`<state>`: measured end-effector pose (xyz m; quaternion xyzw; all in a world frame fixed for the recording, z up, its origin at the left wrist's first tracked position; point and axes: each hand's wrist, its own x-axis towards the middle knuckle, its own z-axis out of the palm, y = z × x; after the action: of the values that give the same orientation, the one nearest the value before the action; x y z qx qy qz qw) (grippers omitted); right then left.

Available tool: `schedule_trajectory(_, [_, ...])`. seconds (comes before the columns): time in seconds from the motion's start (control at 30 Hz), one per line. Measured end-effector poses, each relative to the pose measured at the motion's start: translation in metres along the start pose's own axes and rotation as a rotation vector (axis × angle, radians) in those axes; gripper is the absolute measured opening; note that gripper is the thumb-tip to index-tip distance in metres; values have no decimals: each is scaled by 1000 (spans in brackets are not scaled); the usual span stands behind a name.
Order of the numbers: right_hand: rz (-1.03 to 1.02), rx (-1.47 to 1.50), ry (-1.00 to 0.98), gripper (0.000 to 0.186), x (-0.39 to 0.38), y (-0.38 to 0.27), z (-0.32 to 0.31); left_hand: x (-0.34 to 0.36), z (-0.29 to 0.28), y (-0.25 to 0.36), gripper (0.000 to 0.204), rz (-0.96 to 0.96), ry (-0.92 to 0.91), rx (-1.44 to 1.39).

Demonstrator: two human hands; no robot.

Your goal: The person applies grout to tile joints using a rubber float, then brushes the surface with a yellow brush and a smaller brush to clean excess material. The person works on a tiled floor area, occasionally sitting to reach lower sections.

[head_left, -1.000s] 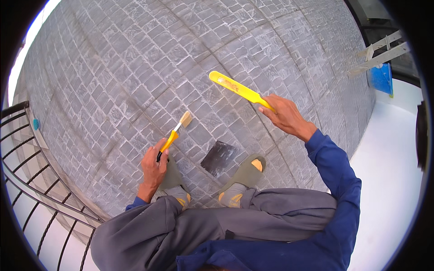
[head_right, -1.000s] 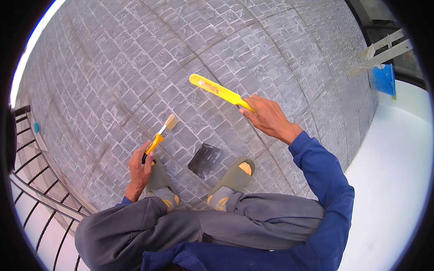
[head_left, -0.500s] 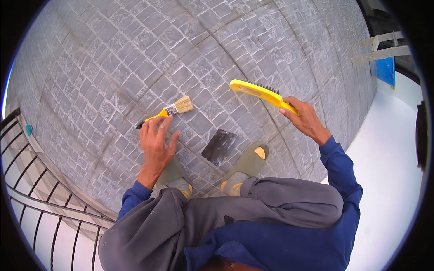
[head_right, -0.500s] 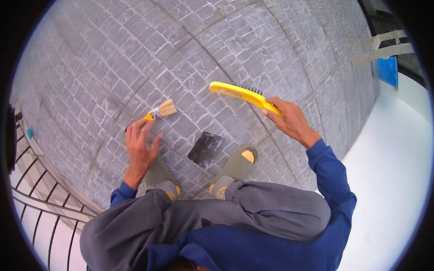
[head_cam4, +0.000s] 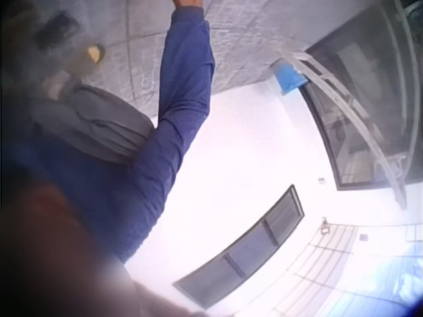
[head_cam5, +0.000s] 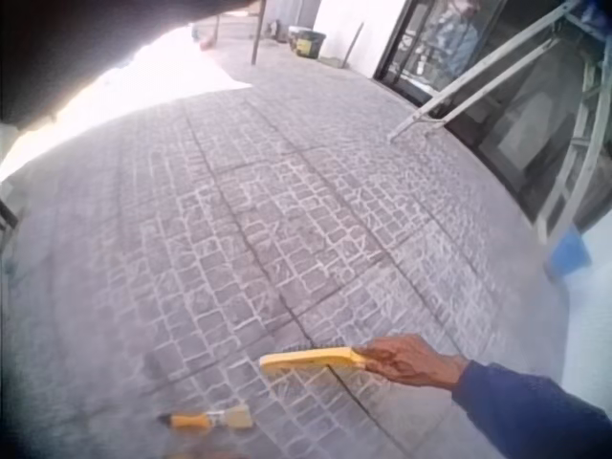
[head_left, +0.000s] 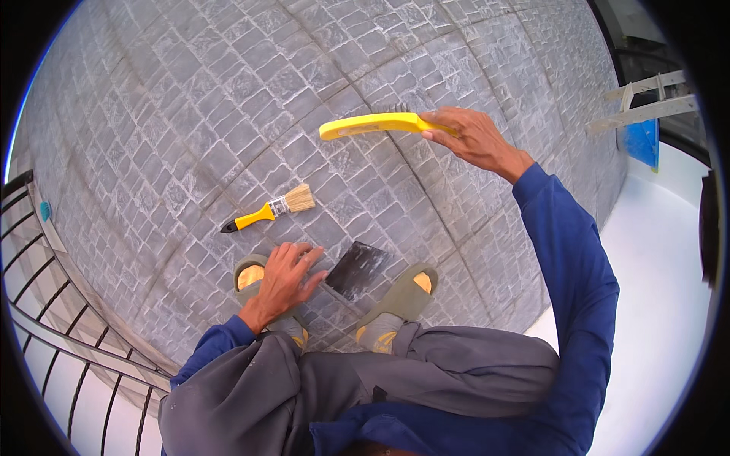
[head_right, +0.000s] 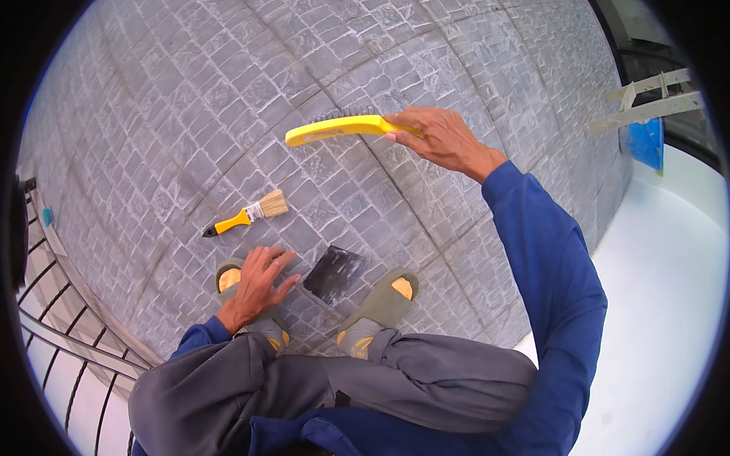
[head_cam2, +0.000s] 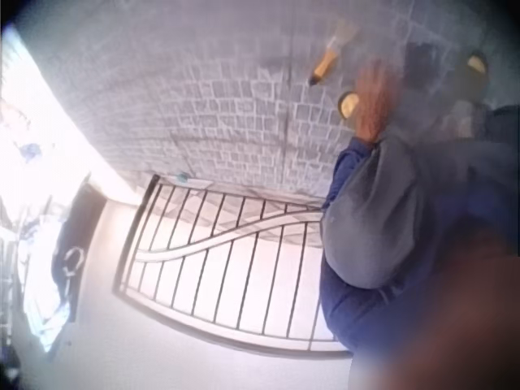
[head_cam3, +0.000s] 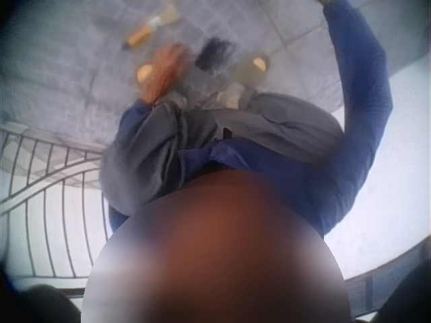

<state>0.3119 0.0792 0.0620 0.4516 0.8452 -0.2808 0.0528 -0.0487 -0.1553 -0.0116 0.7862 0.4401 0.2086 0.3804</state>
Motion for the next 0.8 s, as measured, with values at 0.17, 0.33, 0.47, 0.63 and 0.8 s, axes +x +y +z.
schedule_trajectory(0.17, [-157, -89, -54, 45, 95, -10, 12, 4, 0, -1, 49, -59, 54, -44])
schedule_trajectory(0.33, [-182, -150, -196, 46, 130, 14, 23, 2, -5, -6, 48, -109, 84, -83])
schedule_trajectory(0.47, [-56, -136, -87, 47, 105, 58, -12, 0, -6, -8, 48, -184, 106, -137])
schedule_trajectory(0.63, [-81, -223, -148, 46, 121, 52, -17, 10, -7, -7, 45, -148, 68, -148])
schedule_trajectory(0.8, [-27, -177, -192, 49, 122, 48, -12, 15, -6, -7, 43, -126, 51, -155])
